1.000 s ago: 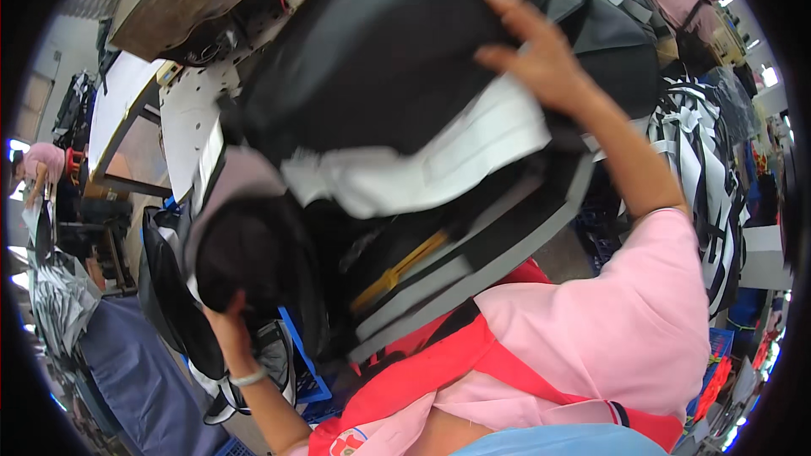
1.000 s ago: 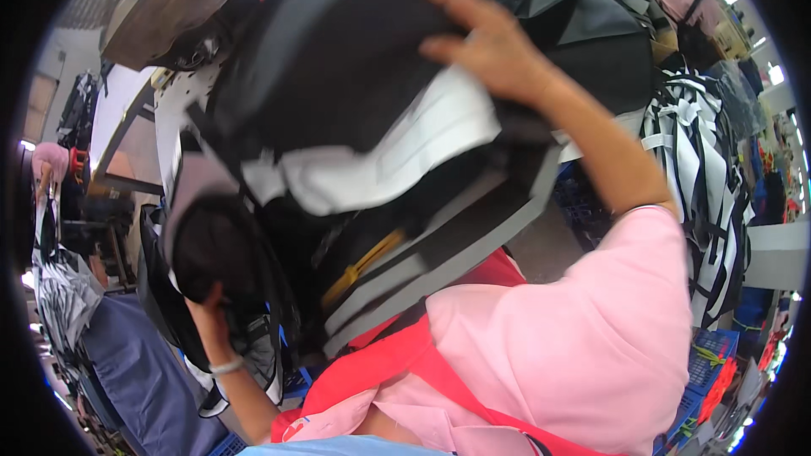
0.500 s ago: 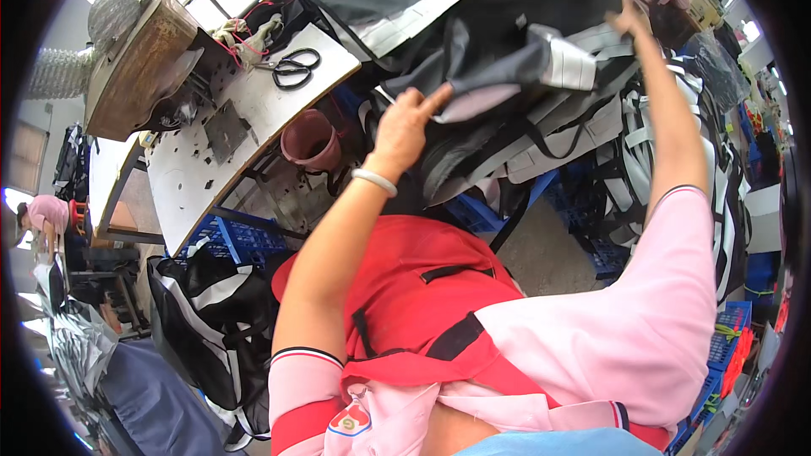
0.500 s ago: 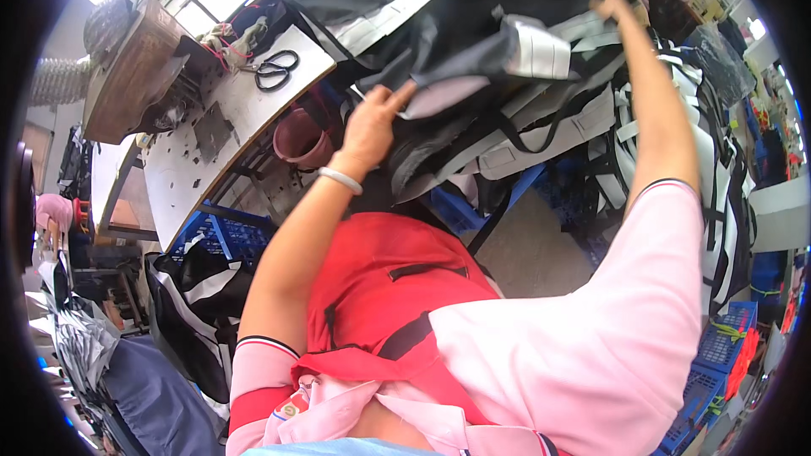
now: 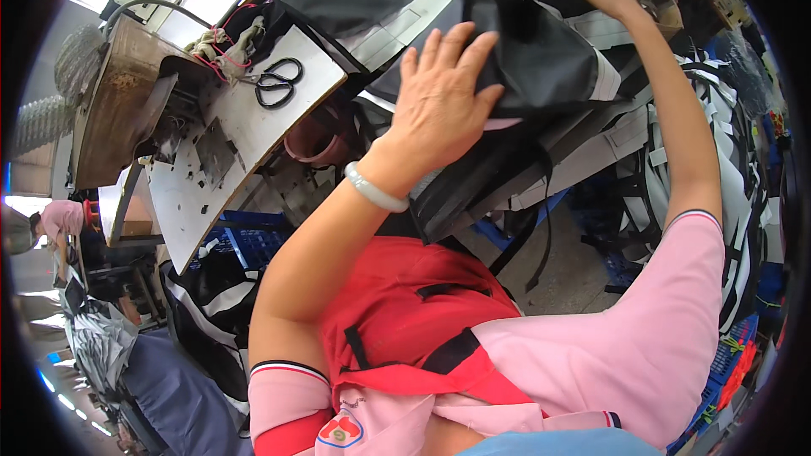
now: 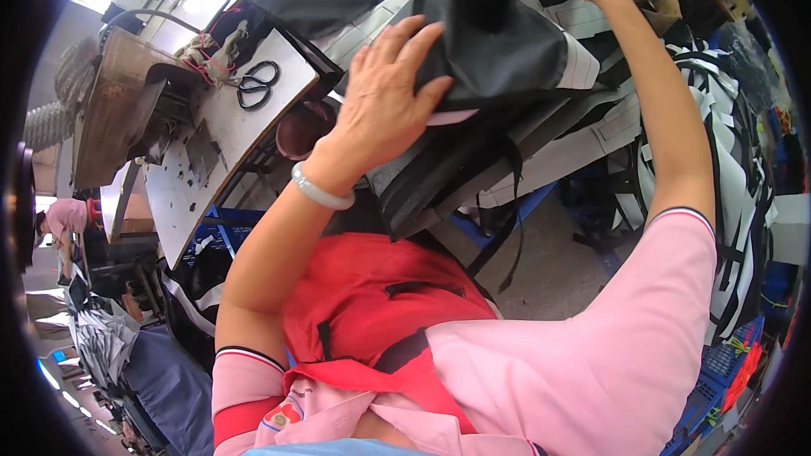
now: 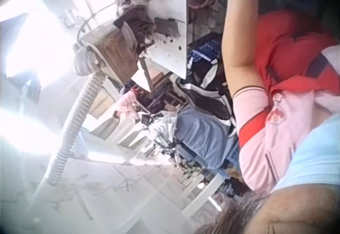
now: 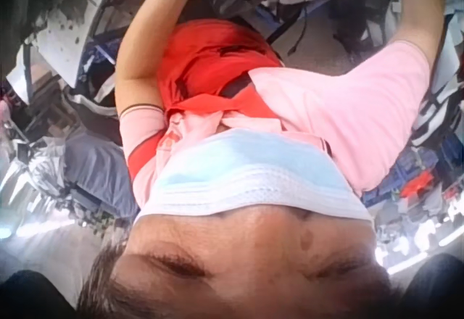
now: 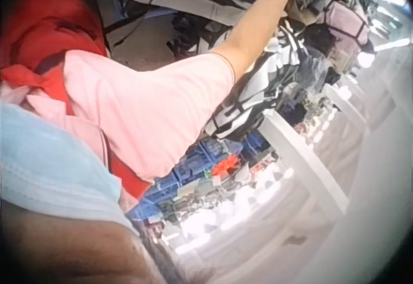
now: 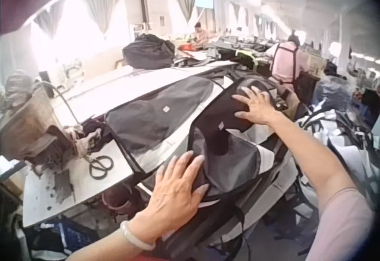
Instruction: The person gathers fabric bag panels, aligns their edges by hand, and stitches the sections together using a sewing machine, trimming edges with scissors.
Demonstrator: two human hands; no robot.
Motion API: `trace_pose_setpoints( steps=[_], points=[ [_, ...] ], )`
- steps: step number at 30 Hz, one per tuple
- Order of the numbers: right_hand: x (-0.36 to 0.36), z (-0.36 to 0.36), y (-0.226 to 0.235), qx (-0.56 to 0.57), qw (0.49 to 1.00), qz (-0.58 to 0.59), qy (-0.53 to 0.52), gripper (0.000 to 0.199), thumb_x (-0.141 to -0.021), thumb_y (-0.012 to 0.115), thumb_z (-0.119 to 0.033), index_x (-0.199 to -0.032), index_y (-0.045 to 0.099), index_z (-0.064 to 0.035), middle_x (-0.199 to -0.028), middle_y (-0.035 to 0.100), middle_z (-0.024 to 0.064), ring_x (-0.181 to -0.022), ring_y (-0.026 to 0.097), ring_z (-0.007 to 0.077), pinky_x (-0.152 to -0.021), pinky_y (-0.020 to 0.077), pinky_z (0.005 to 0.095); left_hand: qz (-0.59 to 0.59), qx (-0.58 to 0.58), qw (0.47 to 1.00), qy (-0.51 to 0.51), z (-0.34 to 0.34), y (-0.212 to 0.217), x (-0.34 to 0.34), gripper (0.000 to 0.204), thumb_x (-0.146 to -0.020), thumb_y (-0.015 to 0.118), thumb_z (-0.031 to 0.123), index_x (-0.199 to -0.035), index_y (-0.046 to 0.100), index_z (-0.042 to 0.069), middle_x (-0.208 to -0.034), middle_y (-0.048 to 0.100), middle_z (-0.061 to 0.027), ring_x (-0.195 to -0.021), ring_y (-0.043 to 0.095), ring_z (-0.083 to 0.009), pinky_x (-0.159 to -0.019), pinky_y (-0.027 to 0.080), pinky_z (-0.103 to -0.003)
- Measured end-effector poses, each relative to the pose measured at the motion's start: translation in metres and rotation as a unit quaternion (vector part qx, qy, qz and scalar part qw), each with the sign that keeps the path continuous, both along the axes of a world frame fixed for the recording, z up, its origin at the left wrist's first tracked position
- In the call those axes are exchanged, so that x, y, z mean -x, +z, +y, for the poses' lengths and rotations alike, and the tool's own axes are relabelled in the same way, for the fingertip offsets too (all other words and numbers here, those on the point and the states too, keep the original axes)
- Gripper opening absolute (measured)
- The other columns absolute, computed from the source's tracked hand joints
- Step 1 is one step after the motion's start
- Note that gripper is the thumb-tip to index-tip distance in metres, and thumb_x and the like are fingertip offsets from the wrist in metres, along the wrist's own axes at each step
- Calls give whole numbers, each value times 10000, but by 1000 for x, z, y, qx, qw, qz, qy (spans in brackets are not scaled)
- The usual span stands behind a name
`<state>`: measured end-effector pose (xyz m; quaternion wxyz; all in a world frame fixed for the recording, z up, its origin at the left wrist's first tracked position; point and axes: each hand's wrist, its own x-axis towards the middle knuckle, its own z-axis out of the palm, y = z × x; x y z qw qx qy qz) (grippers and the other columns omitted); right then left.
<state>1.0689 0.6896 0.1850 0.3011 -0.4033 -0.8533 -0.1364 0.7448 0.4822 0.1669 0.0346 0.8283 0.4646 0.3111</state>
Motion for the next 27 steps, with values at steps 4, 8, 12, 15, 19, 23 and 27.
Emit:
trace_pose_setpoints(
  steps=[4,8,12,15,19,23,27],
  points=[
    [-51,35,-145,93,912,-262,-302,1001,-734,717,-506,-1530,122,-378,-1596,174,21,-1455,183,301,-1069,229,593,105,120,987,-34,10,-73,-10,566,-889,615,281,-1420,424,241,-1539,282,-99,-1357,300,-468,-1069,223,-663],
    [-83,30,-242,49,959,-152,-234,1016,-684,752,-498,-1522,193,-363,-1597,161,38,-1450,191,307,-1064,241,592,157,184,969,-54,16,-156,-27,516,-964,470,363,-1457,374,245,-1561,253,-63,-1388,254,-451,-1071,188,-687],
    [-54,56,-243,180,894,-252,-323,1044,-662,780,-474,-1519,192,-364,-1605,129,20,-1463,157,300,-1083,218,603,184,251,950,-36,36,-186,-34,533,-992,395,388,-1493,298,235,-1577,218,-42,-1409,224,-434,-1083,160,-684],
    [-65,51,-231,256,867,-259,-339,1069,-641,808,-392,-1515,194,-372,-1609,112,19,-1467,145,301,-1097,202,608,175,229,957,-48,29,-181,-37,536,-990,394,398,-1489,306,222,-1574,220,-50,-1410,224,-435,-1087,167,-673],
    [-51,54,-162,300,864,-248,-320,970,-685,785,-309,-1507,270,-296,-1601,141,77,-1452,203,306,-1114,260,527,137,192,971,-47,23,-158,-17,543,-970,461,380,-1475,339,223,-1570,227,-59,-1404,230,-442,-1091,176,-664],
    [-53,76,-60,453,865,-113,-184,486,-801,665,-146,-1235,579,55,-1037,689,152,-875,672,236,-729,544,343,-25,301,935,-186,30,-94,23,645,-835,677,134,-1424,420,195,-1532,289,-117,-1393,292,-380,-1131,239,-547],
    [15,99,24,344,928,-89,-113,281,-874,611,-250,-982,660,4,-841,662,149,-804,630,239,-778,496,361,-32,226,967,-116,63,-27,84,571,-810,700,129,-1349,512,123,-1456,388,-189,-1356,350,-393,-1102,300,-519]
  ],
)
